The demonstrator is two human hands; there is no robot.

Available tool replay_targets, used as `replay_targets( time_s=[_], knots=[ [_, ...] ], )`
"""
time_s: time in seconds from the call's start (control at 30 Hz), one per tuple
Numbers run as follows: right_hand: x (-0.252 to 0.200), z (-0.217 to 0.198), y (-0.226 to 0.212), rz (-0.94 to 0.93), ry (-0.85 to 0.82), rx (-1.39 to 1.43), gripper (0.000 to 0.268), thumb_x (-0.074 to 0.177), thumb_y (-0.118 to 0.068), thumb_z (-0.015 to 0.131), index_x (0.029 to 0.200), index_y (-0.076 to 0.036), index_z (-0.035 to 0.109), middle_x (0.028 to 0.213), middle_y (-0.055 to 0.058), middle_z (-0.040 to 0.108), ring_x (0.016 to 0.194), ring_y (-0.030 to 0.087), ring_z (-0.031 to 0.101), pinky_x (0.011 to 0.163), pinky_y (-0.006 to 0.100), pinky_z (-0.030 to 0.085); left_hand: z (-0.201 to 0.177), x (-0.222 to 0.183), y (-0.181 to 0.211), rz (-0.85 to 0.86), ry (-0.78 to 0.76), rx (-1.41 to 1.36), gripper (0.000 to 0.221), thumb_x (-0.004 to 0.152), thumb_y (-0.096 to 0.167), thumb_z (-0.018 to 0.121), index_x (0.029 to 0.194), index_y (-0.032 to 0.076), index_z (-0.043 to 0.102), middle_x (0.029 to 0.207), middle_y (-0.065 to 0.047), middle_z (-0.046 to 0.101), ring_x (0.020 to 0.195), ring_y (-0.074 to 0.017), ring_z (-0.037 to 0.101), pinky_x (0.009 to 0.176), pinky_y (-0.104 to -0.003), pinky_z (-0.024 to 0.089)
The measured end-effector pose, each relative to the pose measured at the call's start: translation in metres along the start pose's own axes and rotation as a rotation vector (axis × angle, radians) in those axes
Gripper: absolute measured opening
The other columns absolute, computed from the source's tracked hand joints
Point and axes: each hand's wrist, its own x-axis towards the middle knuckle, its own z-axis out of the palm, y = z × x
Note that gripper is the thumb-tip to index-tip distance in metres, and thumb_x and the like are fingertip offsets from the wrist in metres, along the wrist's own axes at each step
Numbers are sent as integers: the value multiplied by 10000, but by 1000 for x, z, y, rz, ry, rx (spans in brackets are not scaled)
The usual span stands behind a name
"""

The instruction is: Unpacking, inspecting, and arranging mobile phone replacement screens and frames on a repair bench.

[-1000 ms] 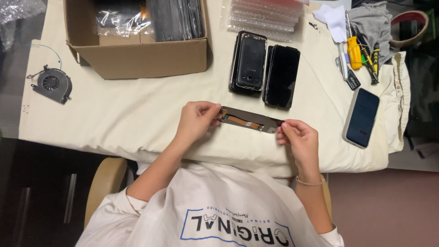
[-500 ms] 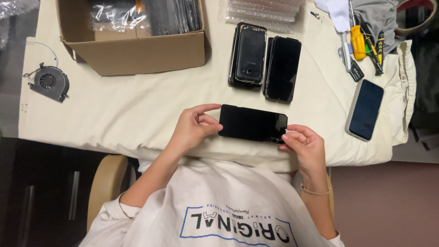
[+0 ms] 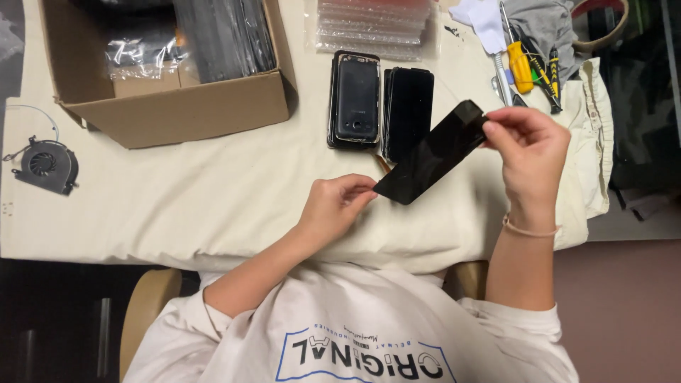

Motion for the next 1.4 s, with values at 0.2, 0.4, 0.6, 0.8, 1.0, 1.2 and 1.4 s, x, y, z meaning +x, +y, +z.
replay_targets(
  time_s=[0.2,0.4,0.6,0.8,1.0,1.2,1.4],
  knots=[
    [45,-15,-14,-95,-130,-11,118,1014,70,733,1094,-5,688,1013,105,695,943,165,709,884,265,682,31,33,-20,459,173,526,99,953,186,699,1043,149,716,1050,1,765,878,-193,739,660,-328,549],
    [68,-10,-5,-67,-258,-22,118,1009,83,703,1089,1,671,1019,109,678,973,165,678,926,284,671,36,48,-27,691,282,746,101,916,24,638,969,105,668,1033,-43,687,784,-257,596,656,-382,374],
    [45,-31,-24,-116,-239,15,95,1080,132,663,1069,49,619,1006,179,660,1004,279,737,943,322,658,38,39,-6,508,117,354,84,948,81,670,1031,70,677,1176,-113,741,1000,-283,748,882,-389,586],
    [32,-51,-17,-86,-176,53,102,1078,90,678,1072,29,597,1044,159,628,994,273,725,969,355,691,30,39,12,507,-32,117,55,955,19,594,998,36,624,1292,-184,674,992,-273,745,886,-332,590],
    [21,-51,-16,-116,-168,58,118,1053,109,673,1042,23,593,1042,165,618,960,310,728,963,395,692,33,36,8,620,-140,-19,291,922,-164,498,1155,-2,562,1332,-211,614,1195,-345,680,1021,-370,584],
    [40,-27,-16,-48,-206,47,105,1042,124,659,1038,29,613,977,154,639,967,256,733,951,331,688,30,48,-6,571,-191,38,313,946,-154,466,1182,30,560,1347,-177,604,1254,-324,634,1075,-366,531],
    [74,-11,7,34,-263,18,115,1000,42,721,1077,-25,667,1006,78,669,958,136,676,918,253,672,36,59,-28,542,-132,222,300,972,-128,480,1210,23,582,1396,-192,536,1246,-360,622,1018,-401,549]
  ],
)
